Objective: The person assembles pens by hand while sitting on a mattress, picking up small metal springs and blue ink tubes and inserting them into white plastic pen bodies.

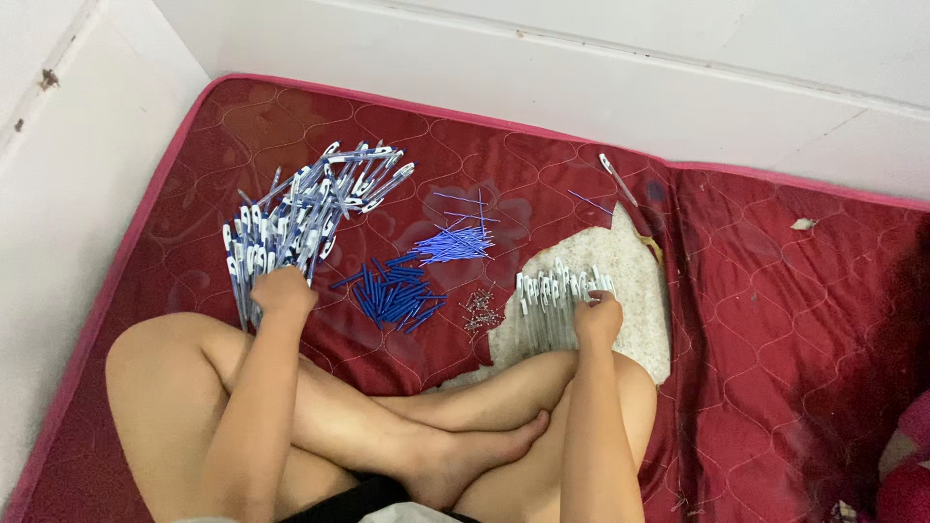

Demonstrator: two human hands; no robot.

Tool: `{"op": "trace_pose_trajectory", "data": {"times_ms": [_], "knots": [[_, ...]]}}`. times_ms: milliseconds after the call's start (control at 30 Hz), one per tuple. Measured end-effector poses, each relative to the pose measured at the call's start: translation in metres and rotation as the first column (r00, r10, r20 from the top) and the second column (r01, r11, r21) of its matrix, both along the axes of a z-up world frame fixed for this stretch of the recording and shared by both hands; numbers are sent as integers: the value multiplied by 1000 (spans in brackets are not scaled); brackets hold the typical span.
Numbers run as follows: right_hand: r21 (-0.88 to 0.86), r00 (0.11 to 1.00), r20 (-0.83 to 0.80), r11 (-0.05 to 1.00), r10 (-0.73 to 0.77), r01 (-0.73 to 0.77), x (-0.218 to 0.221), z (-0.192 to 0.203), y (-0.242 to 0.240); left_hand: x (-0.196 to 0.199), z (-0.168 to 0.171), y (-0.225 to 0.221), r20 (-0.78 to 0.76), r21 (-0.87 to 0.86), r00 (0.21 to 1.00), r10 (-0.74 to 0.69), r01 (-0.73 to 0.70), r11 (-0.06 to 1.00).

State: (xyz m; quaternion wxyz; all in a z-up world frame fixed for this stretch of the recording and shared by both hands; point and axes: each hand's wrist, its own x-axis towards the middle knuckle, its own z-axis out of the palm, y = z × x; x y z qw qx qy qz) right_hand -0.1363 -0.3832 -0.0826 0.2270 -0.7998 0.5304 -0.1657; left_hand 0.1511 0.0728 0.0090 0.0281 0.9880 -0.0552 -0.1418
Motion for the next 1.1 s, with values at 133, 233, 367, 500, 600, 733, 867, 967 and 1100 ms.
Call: {"op": "trace_pose_trajectory", "data": {"times_ms": [133,233,367,500,600,733,867,967,1100], "knots": [[-103,999,-22,994,-47,45,4,53,27,-29,23,16,69,-123,998,13,-4,992],[-231,1000,5,973,7,-6,15,90,57,-70,29,26,150,-73,987,-51,63,995],[-505,885,-35,756,464,-417,35,90,104,-105,35,14,495,-16,847,-197,235,972],[-501,557,-107,439,824,-746,47,84,169,-100,23,-21,496,-134,684,-535,669,731],[-151,342,-416,307,843,-940,48,126,207,-114,-20,-54,447,-434,646,-619,762,481],[-425,372,-315,221,873,-878,53,36,192,-131,-15,-73,465,-564,703,-539,704,432],[-269,330,-146,283,933,-920,47,42,193,-132,-19,-73,479,-552,705,-523,705,445],[-217,326,-105,299,939,-929,45,49,198,-133,-22,-72,405,-640,752,-520,639,426],[-372,329,-167,249,930,-894,48,47,200,-135,-38,-76,-82,-916,869,-487,127,381]]}}
